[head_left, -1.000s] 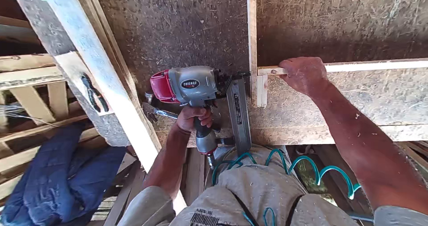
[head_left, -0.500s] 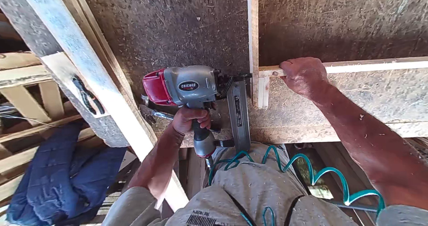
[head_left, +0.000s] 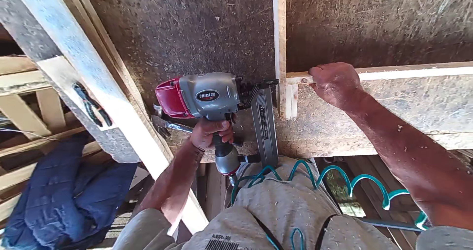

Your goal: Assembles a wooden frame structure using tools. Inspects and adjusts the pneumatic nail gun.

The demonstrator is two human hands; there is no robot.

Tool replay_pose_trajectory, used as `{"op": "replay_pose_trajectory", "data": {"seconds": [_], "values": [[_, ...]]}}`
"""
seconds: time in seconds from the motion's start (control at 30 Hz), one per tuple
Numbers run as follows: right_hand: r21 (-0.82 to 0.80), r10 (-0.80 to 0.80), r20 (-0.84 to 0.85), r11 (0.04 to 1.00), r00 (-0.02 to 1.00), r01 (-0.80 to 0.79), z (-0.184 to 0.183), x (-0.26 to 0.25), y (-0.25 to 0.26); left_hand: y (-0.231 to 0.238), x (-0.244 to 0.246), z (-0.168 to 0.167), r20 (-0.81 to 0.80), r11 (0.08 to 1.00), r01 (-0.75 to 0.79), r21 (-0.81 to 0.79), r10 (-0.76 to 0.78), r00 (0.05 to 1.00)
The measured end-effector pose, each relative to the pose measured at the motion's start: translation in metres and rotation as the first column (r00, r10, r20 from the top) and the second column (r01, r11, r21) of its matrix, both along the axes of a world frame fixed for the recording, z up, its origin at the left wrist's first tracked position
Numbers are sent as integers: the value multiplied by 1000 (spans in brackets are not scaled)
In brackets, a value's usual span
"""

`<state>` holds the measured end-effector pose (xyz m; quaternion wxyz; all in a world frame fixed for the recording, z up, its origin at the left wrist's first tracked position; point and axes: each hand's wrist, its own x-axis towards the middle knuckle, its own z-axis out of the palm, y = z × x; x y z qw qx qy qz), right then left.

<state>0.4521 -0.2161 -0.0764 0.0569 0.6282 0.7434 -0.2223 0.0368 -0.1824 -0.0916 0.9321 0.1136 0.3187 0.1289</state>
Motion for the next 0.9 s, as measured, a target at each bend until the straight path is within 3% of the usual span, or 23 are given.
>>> {"op": "replay_pose_trajectory", "data": {"seconds": [0.1, 0.27, 0.4, 0.73, 0.9], "values": [[-15, -21, -4, 1000, 1000, 21, 1, 2, -1, -3, -4, -8, 66, 1000, -10, 14, 9, 998], [-272, -103, 117, 953, 988, 132, 14, 9, 11, -2, -9, -22, 45, 998, -61, 17, 60, 997], [-163, -59, 125, 983, 990, 79, 5, 20, 5, -4, -12, -31, 23, 998, -65, 19, 65, 998], [-378, 95, 63, 924, 993, -65, 7, 21, 25, -4, -8, -36, 31, 999, -29, 27, 28, 999], [-318, 73, -11, 945, 997, -73, 4, 28, 22, -2, -6, -38, 31, 999, -8, 37, 7, 999]]}}
